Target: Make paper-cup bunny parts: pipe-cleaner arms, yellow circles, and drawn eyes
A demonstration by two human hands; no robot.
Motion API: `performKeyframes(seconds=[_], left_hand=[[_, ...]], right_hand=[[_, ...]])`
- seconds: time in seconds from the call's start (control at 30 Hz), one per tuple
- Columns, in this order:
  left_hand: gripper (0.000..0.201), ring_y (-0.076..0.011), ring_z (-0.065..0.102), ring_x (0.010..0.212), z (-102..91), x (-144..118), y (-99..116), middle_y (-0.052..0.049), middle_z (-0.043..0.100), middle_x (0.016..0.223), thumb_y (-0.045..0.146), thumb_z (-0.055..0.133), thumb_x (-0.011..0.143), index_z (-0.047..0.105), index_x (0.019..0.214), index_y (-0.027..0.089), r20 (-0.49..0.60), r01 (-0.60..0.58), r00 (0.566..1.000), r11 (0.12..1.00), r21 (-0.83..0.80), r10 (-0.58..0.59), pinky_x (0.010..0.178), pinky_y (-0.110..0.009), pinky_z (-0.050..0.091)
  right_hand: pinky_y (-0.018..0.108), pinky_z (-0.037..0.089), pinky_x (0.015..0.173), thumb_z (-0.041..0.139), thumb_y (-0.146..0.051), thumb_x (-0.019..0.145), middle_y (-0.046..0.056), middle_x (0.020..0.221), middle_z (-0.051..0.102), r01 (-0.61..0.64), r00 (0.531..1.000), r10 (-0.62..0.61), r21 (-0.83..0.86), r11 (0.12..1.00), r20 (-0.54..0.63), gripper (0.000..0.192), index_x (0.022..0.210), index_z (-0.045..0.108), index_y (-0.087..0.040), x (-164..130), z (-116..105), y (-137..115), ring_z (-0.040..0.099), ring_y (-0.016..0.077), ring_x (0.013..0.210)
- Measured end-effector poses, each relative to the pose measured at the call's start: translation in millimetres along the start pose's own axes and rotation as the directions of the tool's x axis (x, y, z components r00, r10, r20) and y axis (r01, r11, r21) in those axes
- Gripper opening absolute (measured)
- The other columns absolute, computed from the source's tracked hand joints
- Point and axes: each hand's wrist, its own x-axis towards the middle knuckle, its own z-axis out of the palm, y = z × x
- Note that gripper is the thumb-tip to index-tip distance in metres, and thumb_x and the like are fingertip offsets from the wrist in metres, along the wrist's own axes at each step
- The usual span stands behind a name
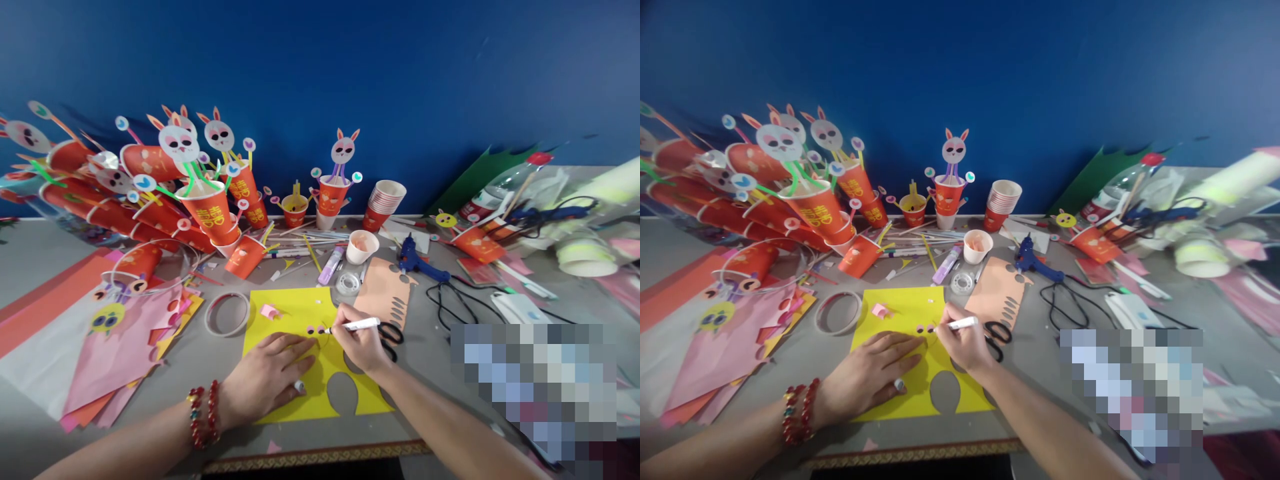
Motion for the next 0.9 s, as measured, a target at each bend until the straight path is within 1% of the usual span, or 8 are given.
performKeyframes(seconds=[0.1, 0.23, 0.43, 0.6, 0.73, 0.8, 0.9], left_hand=[[0.039, -0.0266, 0.05, 0.127, -0.1, 0.0, -0.1, -0.008, 0.05, 0.149, 0.028, 0.05, 0.096, 0.051, 0.134, 0.021, 0.005, -0.002, 1.0, 1.0, 0.006, 0.002, 0.105, -0.043, 0.043], [0.038, -0.0268, 0.051, 0.127, 0.4, 0.2, -0.2, -0.008, 0.05, 0.148, 0.029, 0.05, 0.097, 0.052, 0.134, 0.02, -0.001, -0.009, 1.0, 1.0, 0.011, 0.009, 0.104, -0.043, 0.044], [0.038, -0.027, 0.051, 0.126, 0.5, 0.4, 0.3, -0.008, 0.05, 0.148, 0.031, 0.048, 0.098, 0.052, 0.134, 0.02, 0.002, -0.007, 1.0, 1.0, 0.025, 0.007, 0.105, -0.043, 0.043], [0.038, -0.0267, 0.051, 0.126, 0.9, 0.3, 0.2, -0.008, 0.052, 0.146, 0.032, 0.048, 0.098, 0.052, 0.134, 0.02, -0.016, -0.008, 1.0, 1.0, 0.0, 0.008, 0.104, -0.044, 0.044], [0.038, -0.0267, 0.051, 0.126, 1.2, -0.1, 0.1, -0.009, 0.052, 0.146, 0.032, 0.048, 0.098, 0.052, 0.134, 0.02, -0.019, -0.006, 1.0, 1.0, 0.001, 0.006, 0.104, -0.043, 0.044], [0.038, -0.0262, 0.051, 0.126, 1.3, -0.4, 0.1, -0.009, 0.052, 0.146, 0.031, 0.049, 0.098, 0.052, 0.134, 0.021, -0.023, -0.003, 1.0, 1.0, -0.004, 0.003, 0.105, -0.043, 0.044], [0.038, -0.0259, 0.05, 0.127, 1.5, -0.6, -0.1, -0.008, 0.052, 0.147, 0.03, 0.048, 0.098, 0.052, 0.135, 0.021, -0.021, 0.002, 1.0, 1.0, -0.011, -0.002, 0.105, -0.042, 0.043]], right_hand=[[0.023, 0.024, 0.046, 0.052, -0.017, 0.08, -0.007, 0.052, 0.038, -0.002, 1.0, 0.002, 0.006, 1.0, -0.008, 0.022, 0.062, 0.041, -0.022, -0.4, -0.3, 0.1, 0.033, 0.0099, 0.046], [0.023, 0.025, 0.047, 0.051, -0.018, 0.081, -0.006, 0.053, 0.04, -0.006, 0.999, 0.006, 0.018, 1.0, 0.032, 0.022, 0.062, 0.042, -0.022, -0.4, -0.7, -0.9, 0.035, 0.0099, 0.047], [0.023, 0.024, 0.046, 0.052, -0.019, 0.08, -0.007, 0.052, 0.037, -0.024, 1.0, 0.024, 0.027, 0.999, 0.005, 0.021, 0.062, 0.041, -0.022, -0.6, -0.4, -0.9, 0.033, 0.0095, 0.046], [0.023, 0.025, 0.046, 0.051, -0.017, 0.08, -0.006, 0.053, 0.041, -0.005, 1.0, 0.005, 0.014, 1.0, 0.022, 0.021, 0.062, 0.042, -0.022, -0.1, 0.0, -1.2, 0.036, 0.01, 0.048], [0.023, 0.024, 0.045, 0.052, -0.018, 0.079, -0.007, 0.051, 0.037, -0.026, 1.0, 0.026, 0.03, 0.999, -0.014, 0.021, 0.061, 0.042, -0.022, -0.5, -0.3, 0.5, 0.032, 0.0097, 0.046], [0.023, 0.024, 0.045, 0.052, -0.018, 0.08, -0.007, 0.051, 0.036, -0.029, 1.0, 0.029, 0.04, 0.999, -0.008, 0.021, 0.062, 0.042, -0.022, -0.7, -0.4, 0.9, 0.032, 0.0096, 0.045], [0.023, 0.025, 0.046, 0.052, -0.018, 0.08, -0.007, 0.053, 0.039, -0.013, 1.0, 0.013, 0.033, 0.999, 0.014, 0.021, 0.062, 0.042, -0.022, -0.5, -0.3, 0.1, 0.035, 0.01, 0.047]])
